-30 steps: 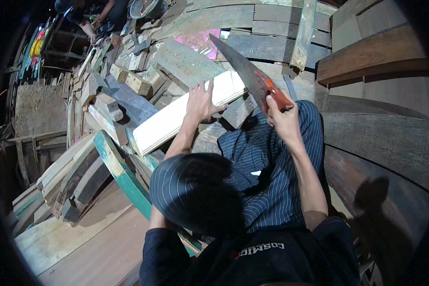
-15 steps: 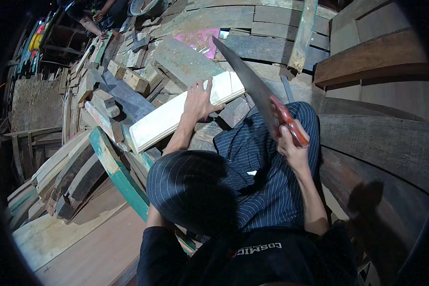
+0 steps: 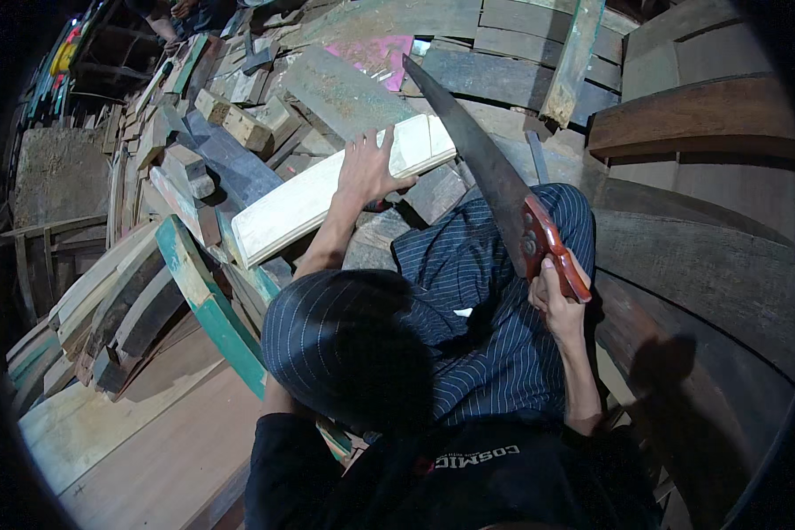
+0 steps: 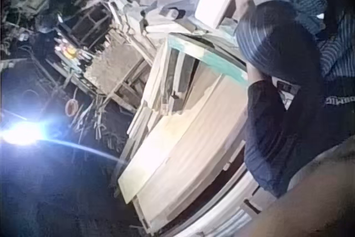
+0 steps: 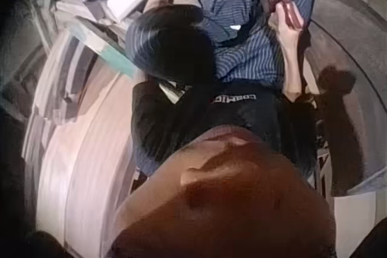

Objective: Sawing a wooden plank using a hand saw while sitting on the floor.

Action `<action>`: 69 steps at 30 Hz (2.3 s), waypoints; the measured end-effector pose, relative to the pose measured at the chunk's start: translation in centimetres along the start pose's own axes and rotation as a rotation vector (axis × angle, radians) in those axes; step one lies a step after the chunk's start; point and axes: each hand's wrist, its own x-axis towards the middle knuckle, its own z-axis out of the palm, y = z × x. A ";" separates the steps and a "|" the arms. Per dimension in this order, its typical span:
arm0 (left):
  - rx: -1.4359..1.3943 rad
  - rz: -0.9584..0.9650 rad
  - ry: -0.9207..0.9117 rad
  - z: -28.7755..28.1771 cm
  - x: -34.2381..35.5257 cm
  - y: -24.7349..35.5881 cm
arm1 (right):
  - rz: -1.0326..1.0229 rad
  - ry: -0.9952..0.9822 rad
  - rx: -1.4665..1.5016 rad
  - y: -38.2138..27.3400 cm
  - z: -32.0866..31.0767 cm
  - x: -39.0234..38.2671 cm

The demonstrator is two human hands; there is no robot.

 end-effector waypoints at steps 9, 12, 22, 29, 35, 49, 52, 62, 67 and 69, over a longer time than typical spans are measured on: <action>-0.044 0.015 -0.020 0.1 0.6 0.7 | -0.050 -0.057 0.084 2.6 3.2 10.3; 0.010 0.004 -0.002 0.8 -0.1 -0.1 | -0.024 -0.012 -0.047 1.7 2.7 4.1; -0.007 0.047 0.023 0.5 1.5 0.8 | -0.158 -0.032 0.033 3.3 2.9 12.0; 0.001 -0.050 -0.065 0.0 -0.3 -0.2 | 0.052 0.052 -0.078 0.6 1.5 0.1; -0.004 -0.004 -0.034 0.0 0.3 0.7 | -0.045 0.026 0.025 2.8 4.4 7.5; 0.001 0.034 -0.004 0.1 0.2 0.3 | -0.124 -0.086 -0.212 3.9 3.3 6.5; -0.031 0.051 -0.015 0.2 1.0 0.8 | -0.157 0.020 -0.078 4.6 3.7 9.7; 0.000 0.022 -0.033 -0.4 -0.2 0.3 | -0.055 -0.011 0.033 3.9 3.1 7.3; -0.010 0.078 0.025 0.9 0.5 0.5 | -0.134 -0.005 0.002 5.0 3.2 10.2; -0.012 0.021 -0.026 0.3 0.0 0.0 | -0.083 0.020 -0.035 4.5 3.5 7.0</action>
